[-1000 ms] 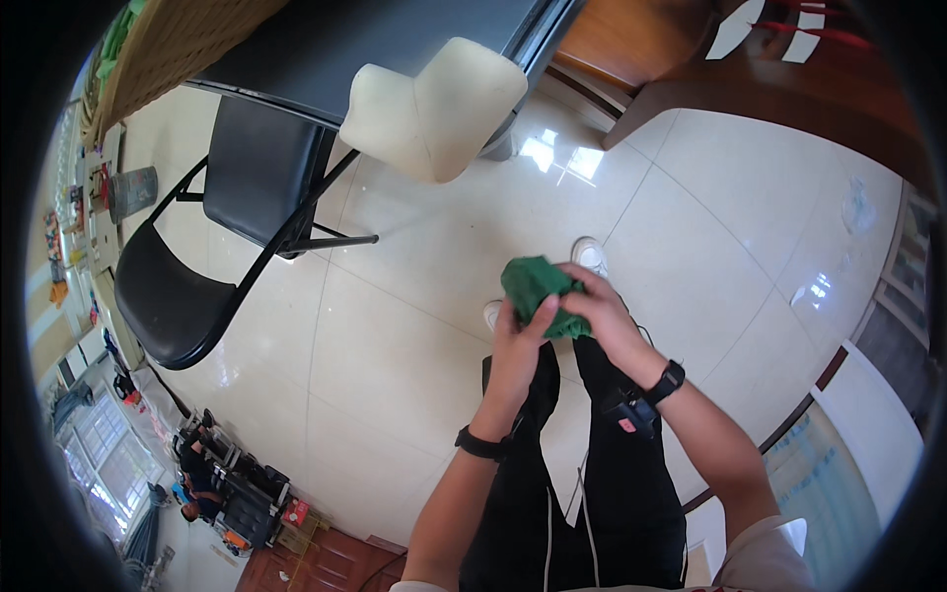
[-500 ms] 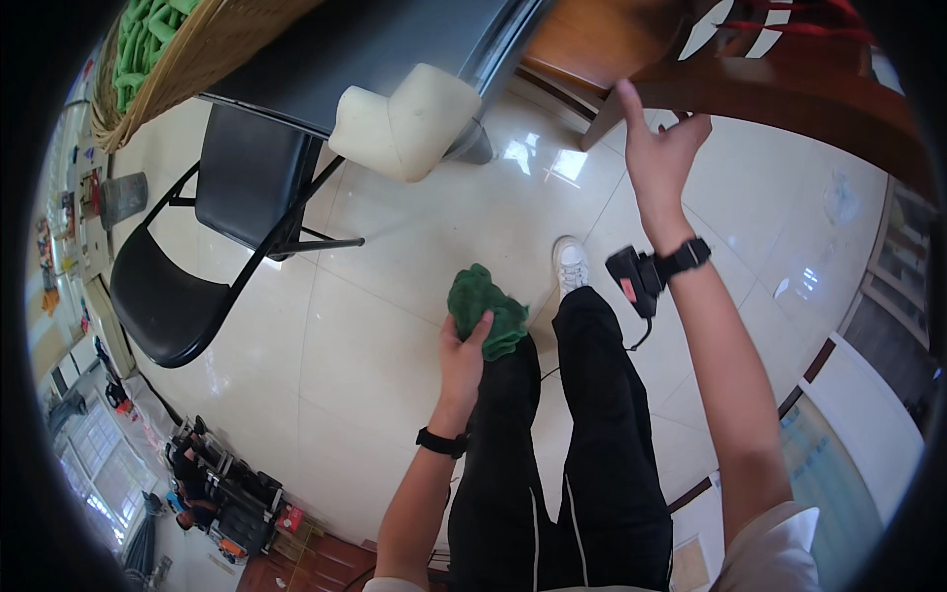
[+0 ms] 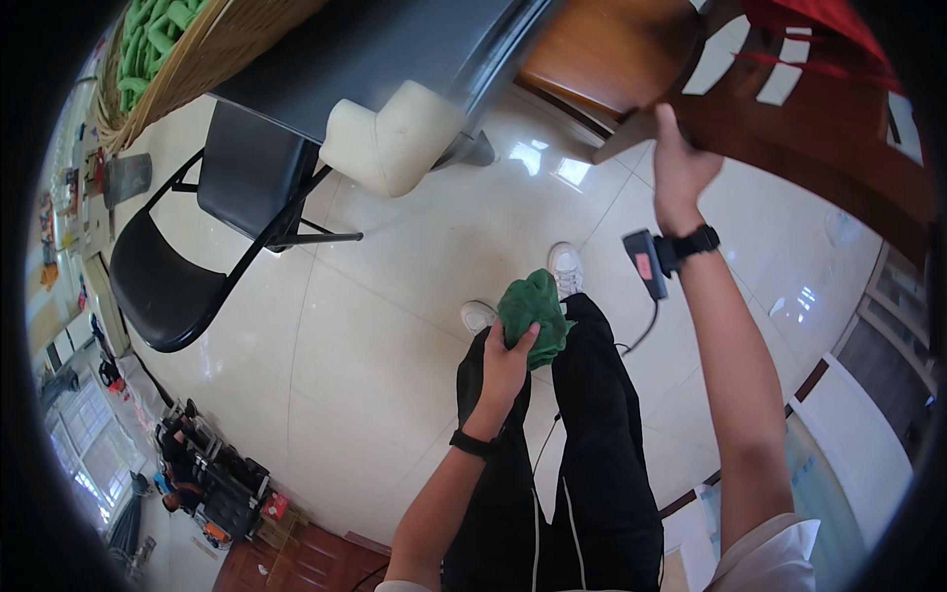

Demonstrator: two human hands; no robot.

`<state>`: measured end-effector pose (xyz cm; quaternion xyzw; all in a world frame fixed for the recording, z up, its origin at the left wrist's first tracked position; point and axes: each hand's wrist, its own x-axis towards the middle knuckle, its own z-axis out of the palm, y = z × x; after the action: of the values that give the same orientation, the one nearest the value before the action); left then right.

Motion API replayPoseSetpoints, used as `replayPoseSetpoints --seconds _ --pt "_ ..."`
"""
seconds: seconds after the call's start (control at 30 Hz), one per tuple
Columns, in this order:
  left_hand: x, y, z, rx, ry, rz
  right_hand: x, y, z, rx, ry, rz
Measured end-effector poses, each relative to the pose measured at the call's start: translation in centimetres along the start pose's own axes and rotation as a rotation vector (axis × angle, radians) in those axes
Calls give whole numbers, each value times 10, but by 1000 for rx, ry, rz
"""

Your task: The person wipes a dark table surface with a green cloth, moving a basket of white blocks and an egg aside, then wipes a second basket containing green beans. They then wipe a wooden chair seat and backrest with the same cloth.

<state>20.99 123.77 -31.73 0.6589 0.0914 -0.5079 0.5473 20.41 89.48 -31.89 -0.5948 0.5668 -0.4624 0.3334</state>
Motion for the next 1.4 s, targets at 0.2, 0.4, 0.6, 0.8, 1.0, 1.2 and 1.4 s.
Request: replayPoseSetpoints --seconds 0.2,0.4,0.6,0.8,1.0,1.2,1.4 --pt "3 -1 0 19 38 -28 15 31 -78 -26 -95 72" --pt "6 -4 6 24 19 -12 57 55 -167 -126 -264 254" --pt "16 -2 8 62 13 -71 118 72 -245 -146 -500 287" --pt "36 5 11 136 -3 -88 146 97 -292 -267 -456 408" --pt "63 15 20 150 8 -75 71 84 -252 -387 -489 827" --pt "86 23 47 109 25 -82 99 142 -119 -615 -554 -210" --pt "101 26 62 188 52 -118 97 169 -70 -669 -539 -156"
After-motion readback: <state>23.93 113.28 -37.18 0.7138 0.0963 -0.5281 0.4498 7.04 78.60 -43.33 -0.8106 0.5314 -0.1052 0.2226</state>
